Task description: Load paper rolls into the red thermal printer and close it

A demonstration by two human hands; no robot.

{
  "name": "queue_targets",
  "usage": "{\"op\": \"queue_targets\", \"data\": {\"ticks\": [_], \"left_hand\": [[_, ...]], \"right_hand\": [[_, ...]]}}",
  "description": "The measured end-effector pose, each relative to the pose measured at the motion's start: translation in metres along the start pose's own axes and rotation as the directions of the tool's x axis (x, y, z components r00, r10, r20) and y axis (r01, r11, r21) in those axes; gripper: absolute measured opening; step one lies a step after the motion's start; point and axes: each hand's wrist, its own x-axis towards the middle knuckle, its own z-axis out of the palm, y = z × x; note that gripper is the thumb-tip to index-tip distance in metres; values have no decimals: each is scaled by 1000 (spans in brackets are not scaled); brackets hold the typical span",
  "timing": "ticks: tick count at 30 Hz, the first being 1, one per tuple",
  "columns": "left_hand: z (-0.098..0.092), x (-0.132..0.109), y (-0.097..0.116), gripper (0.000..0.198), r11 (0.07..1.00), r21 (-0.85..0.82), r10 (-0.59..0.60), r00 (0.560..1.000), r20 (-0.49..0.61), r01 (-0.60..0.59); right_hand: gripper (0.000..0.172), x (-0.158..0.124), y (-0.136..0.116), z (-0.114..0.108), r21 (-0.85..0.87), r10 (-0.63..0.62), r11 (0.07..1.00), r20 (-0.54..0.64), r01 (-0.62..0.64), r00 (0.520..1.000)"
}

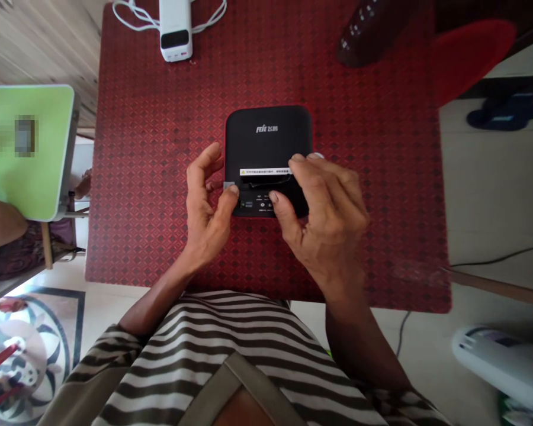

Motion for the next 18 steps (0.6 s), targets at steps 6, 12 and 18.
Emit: {"op": "queue_targets", "data": {"ticks": [6,12,18], "left_hand": [[-8,4,-2,64,992,-45,-116,992,50,118],[-11,10,-4,68,985,-68,-158,986,50,161],[-9,14,2,57,969,-80,-229,972,47,232]], "right_hand": [[52,-5,0,9,31,-37,999,-76,40,996],[53,-5,1,11,21,-1,1000,-49,2,999],[53,-6,-1,10,0,44,999,-4,-44,999]]}}
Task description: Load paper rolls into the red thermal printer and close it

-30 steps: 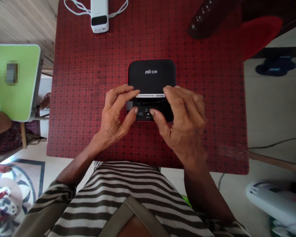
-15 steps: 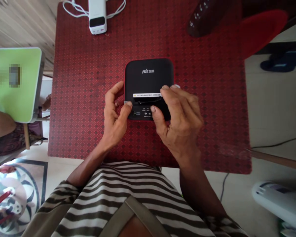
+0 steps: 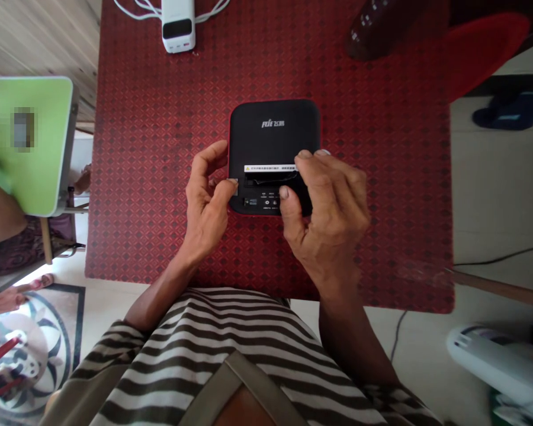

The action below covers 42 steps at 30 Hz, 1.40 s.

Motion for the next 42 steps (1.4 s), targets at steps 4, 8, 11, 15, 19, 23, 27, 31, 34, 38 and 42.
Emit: {"op": "queue_targets", "data": {"ticks": [4,8,11,15,19,23,27,31,34,38,42], "left_hand": [[7,0,7,49,996,-88,-2,999,-41,-1],[10,0,5,51,993,-114,-14,1000,-28,11],[8,1,-4,63,992,-127,-6,1000,4,6],[4,3,-18,76,987,-160,14,999,36,-8],[4,7,-29,78,987,-161,24,999,37,-18],[5,9,-38,77,986,-160,40,999,12,-38],[1,12,-40,76,990,-138,27,999,46,-20],[-2,14,-36,75,992,-120,60,995,75,-50],[-2,12,-35,73,992,-108,67,996,55,-61],[-4,8,-36,72,994,-88,69,997,28,-67],[-5,6,-34,69,992,-103,75,997,37,-71]], "right_hand": [[54,-1,-1,0,-13,4,1000,11,-4,1000],[55,-2,1,0,-16,3,1000,22,-3,1000],[55,-2,2,0,-13,-8,1000,18,9,1000],[53,-1,2,-2,-23,-12,1000,26,13,1000],[50,3,0,-3,-25,-19,1000,25,19,1000],[49,8,0,-3,10,-39,999,4,39,999],[48,12,0,-2,36,-44,998,10,44,999],[48,16,2,-8,46,-87,995,-28,89,996],[49,20,3,-18,35,-132,990,-144,138,981],[55,26,8,-26,56,-100,992,-215,114,971],[40,33,15,-24,7,-115,993,-225,120,967]]}}
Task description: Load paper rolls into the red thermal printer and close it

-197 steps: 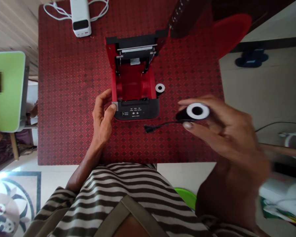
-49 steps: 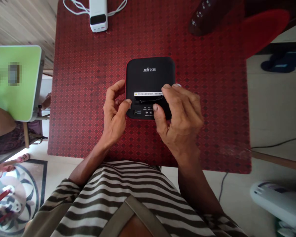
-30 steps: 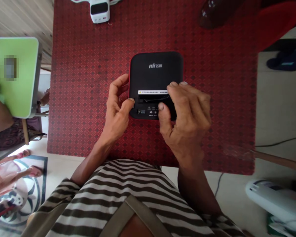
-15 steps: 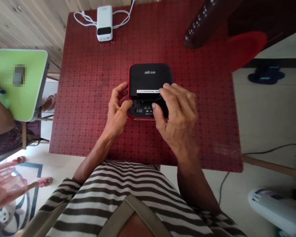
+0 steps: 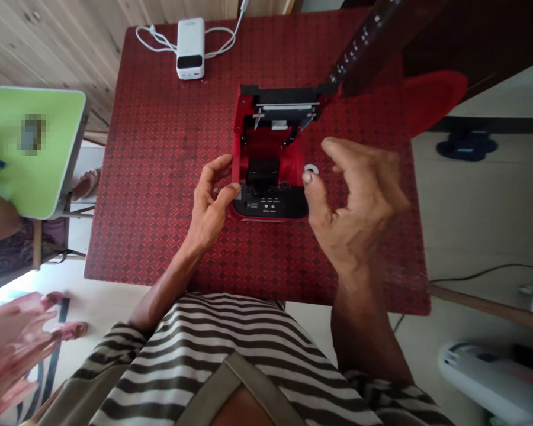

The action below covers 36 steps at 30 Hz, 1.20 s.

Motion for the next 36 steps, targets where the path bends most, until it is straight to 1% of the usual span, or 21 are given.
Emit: {"op": "queue_targets", "data": {"ticks": [2,3,5,7,9,11,14,16,18,21,24,26,28,30,32,34,36], "left_hand": [[1,-1,3,68,1000,4,-21,1000,-8,21],[2,-2,5,68,1000,6,-30,999,-11,30],[5,-5,9,68,1000,9,-28,999,-16,28],[10,-8,11,67,1000,8,-12,1000,-20,12],[14,-12,12,67,1000,11,-11,1000,-29,12],[18,-16,13,70,999,18,-33,998,-49,34],[21,-20,14,74,997,15,-72,995,-76,73],[21,-21,15,73,997,17,-79,994,-78,80],[21,-22,17,71,997,32,-62,995,-73,64],[19,-22,19,69,998,40,-38,997,-63,40],[19,-23,20,69,997,45,-53,997,-57,56],[18,-22,20,70,996,55,-70,996,-50,73],[18,-22,20,72,995,64,-76,996,-46,79],[17,-21,20,73,995,67,-74,996,-49,77],[17,-20,21,72,995,66,-69,996,-53,72],[17,-20,22,71,996,64,-65,997,-49,68],[17,-20,23,70,996,67,-61,997,-42,64]], "right_hand": [[31,5,3,1,-26,-5,1000,39,6,999],[30,8,4,0,-25,-3,1000,86,5,996],[33,18,6,-1,0,2,1000,207,-2,978],[39,31,9,0,28,2,1000,335,-12,942],[43,46,12,5,34,5,999,449,-23,894],[42,60,15,14,29,-12,1000,523,-4,852],[35,74,13,28,-17,-22,999,609,40,793],[31,78,10,32,-68,-4,996,637,61,771],[28,79,7,32,-102,13,992,650,70,760],[24,78,4,27,-92,22,994,663,52,748],[21,75,2,27,-69,1,996,671,61,741],[22,71,1,35,-55,-45,992,677,111,735],[23,68,1,48,-47,-84,987,660,152,747],[26,65,3,62,-53,-91,986,632,160,770],[27,65,6,74,-59,-85,986,628,157,773],[27,67,9,81,-56,-70,988,654,141,754],[27,69,12,84,-50,-60,990,690,130,721]]}}
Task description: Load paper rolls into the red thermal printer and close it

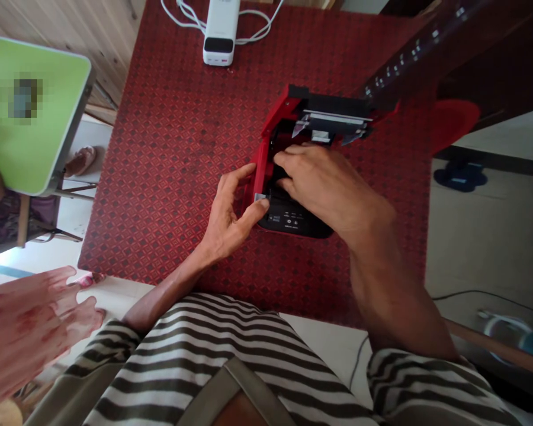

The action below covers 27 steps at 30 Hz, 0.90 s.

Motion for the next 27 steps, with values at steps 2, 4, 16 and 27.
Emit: {"op": "queue_targets", "data": {"ticks": [2,4,16,27], "left_hand": [[0,0,0,69,1000,1,5,1000,1,-5],[-1,0,1,68,1000,1,11,1000,3,-11],[-4,0,-4,70,1000,12,14,1000,20,-14],[-7,4,-6,72,996,81,46,999,-16,-45]], "right_hand": [[29,1,2,-2,-11,-24,1000,28,25,999],[28,-1,4,-5,-42,-54,998,6,55,999],[32,-66,-8,-77,226,45,974,-238,10,970],[38,-162,32,-12,858,608,497,-240,-127,756]]}}
